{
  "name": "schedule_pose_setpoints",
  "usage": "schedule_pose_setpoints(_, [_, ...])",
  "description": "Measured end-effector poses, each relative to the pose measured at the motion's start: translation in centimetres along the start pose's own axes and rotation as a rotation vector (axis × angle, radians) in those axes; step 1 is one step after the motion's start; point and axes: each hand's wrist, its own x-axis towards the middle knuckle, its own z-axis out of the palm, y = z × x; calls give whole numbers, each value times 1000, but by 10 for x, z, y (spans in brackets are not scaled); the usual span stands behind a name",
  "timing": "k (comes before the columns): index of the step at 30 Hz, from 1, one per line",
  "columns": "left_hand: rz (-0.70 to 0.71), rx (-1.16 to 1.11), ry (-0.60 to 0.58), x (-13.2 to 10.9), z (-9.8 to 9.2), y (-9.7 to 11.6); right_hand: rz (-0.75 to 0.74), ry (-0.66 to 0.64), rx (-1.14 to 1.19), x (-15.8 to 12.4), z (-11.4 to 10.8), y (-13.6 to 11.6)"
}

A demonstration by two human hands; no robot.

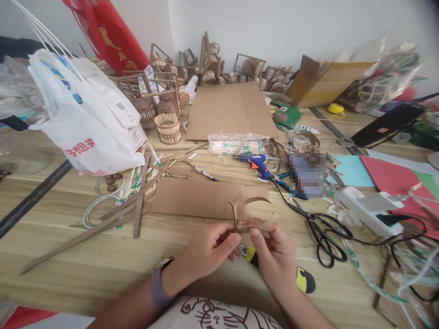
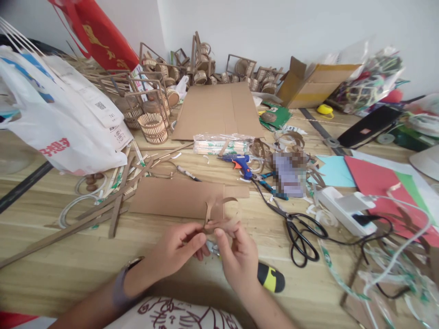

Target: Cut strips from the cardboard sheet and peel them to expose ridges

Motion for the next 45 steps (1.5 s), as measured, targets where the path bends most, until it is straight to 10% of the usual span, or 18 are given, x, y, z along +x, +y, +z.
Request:
schedule_pose_setpoints(15, [35,131,58,3,2,2,-467,-33,-512,3,0,-2])
schedule_pose_setpoints(25, [-3,60,-17,-1,1,-3,116,37,59,2,1,1])
schedule_pose_setpoints(39, [2,32,30,3,2,0,-333,-43,-411,2,2,1])
schedule_pose_setpoints(45, [19,55,-1,0,3,-6,-128,54,-303,-2,0,3])
